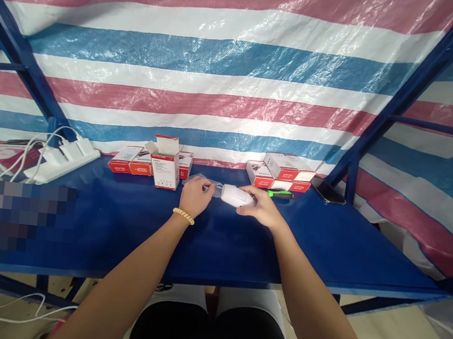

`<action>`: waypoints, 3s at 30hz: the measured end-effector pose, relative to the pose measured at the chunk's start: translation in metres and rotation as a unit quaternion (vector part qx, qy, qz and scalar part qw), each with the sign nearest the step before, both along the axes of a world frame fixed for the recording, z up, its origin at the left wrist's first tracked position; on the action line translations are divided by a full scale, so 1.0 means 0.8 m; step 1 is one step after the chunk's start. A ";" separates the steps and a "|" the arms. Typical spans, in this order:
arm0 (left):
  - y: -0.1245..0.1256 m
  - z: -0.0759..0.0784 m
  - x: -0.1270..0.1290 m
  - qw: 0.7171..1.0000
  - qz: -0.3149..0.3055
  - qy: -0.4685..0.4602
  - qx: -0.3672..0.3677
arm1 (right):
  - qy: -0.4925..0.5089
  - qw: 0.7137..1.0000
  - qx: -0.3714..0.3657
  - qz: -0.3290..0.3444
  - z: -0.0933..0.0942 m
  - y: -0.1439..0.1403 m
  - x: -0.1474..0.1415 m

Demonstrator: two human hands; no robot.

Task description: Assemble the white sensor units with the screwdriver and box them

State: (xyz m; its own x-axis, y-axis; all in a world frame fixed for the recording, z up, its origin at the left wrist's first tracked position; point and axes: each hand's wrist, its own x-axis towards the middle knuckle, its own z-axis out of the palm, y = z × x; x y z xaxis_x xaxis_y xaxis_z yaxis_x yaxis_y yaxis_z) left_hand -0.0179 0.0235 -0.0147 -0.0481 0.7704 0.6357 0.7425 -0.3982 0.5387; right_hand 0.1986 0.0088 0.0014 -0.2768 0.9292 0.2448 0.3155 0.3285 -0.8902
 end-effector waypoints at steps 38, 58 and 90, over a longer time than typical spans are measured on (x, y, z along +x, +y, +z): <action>-0.018 0.012 0.020 0.965 -0.135 -0.196 -0.109 | -0.060 0.981 0.073 -0.171 -0.026 -0.002 -0.056; -0.011 0.014 -0.001 0.924 -0.285 -0.111 -0.229 | 0.037 0.998 0.031 0.031 -0.028 0.013 -0.025; 0.001 0.006 -0.012 0.864 -0.380 -0.164 -0.287 | -0.017 0.998 0.008 0.053 -0.025 0.009 -0.022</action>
State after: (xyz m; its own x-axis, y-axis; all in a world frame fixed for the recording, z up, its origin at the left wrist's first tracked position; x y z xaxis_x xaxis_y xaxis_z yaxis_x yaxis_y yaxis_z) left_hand -0.0273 0.0246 -0.0098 0.5055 0.8424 0.1866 0.1545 -0.3011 0.9410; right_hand 0.1810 0.0159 -0.0186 -0.3821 0.8903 0.2476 0.3085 0.3754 -0.8740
